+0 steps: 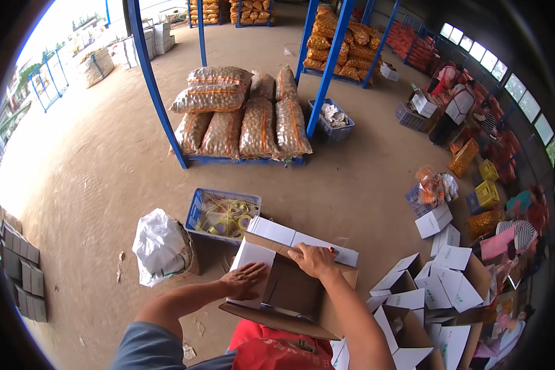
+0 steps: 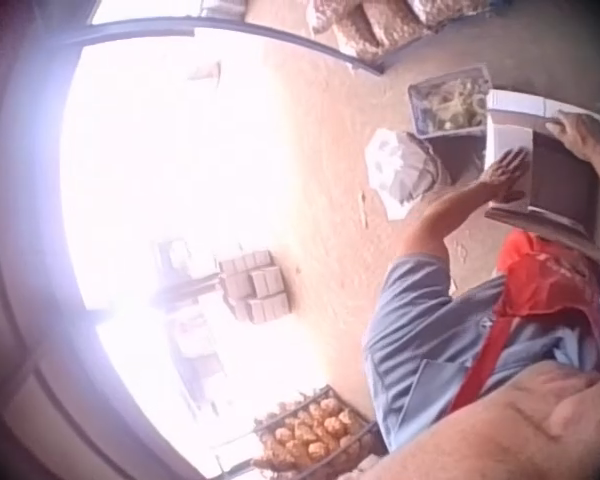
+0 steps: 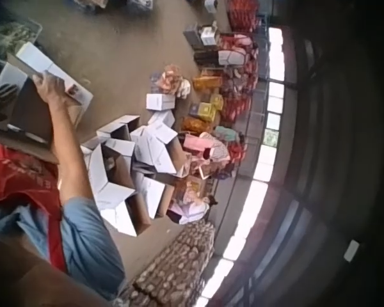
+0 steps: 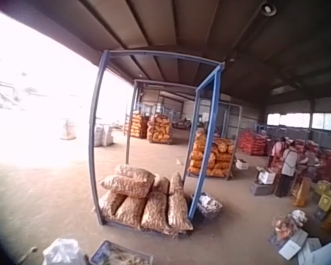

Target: Assemble and tape cardboard boxes in a warehouse environment.

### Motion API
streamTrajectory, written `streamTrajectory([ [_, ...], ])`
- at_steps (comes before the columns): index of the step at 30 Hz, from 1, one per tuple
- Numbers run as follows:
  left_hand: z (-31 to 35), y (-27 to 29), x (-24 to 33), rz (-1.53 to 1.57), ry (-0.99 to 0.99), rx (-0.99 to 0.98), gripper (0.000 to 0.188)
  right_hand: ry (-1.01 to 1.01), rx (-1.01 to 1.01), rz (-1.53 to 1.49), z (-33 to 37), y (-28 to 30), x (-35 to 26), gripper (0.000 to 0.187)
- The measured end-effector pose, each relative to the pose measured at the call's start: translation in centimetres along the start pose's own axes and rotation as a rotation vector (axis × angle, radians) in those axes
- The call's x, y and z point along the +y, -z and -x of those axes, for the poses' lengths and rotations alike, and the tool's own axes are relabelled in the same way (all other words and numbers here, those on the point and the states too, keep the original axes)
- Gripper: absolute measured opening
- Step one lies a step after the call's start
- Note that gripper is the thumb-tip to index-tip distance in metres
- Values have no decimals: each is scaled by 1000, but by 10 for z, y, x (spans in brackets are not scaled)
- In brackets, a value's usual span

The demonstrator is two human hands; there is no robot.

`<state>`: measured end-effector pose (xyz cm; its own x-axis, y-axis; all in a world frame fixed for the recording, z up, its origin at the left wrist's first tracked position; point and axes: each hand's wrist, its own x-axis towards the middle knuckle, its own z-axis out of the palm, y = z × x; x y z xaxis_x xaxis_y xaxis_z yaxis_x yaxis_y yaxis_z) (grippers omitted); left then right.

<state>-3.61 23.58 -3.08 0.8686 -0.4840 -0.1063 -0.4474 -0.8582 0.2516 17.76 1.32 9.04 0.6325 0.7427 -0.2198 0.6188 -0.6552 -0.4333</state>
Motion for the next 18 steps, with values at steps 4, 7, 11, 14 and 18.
streamTrajectory([
  [4,-10,-10,6,170,15,135,74,175,484,-137,41,-19,20,51],
  [7,-13,-2,9,201,99,143,69,-32,742,-44,118,7,34,49],
  [11,-20,-9,7,193,107,129,67,-488,763,-98,223,-27,108,49],
  [14,-14,-12,8,214,116,111,66,-668,40,-483,211,-47,57,62],
  [18,-20,-11,3,193,46,123,69,-469,-27,77,175,-83,23,84],
])
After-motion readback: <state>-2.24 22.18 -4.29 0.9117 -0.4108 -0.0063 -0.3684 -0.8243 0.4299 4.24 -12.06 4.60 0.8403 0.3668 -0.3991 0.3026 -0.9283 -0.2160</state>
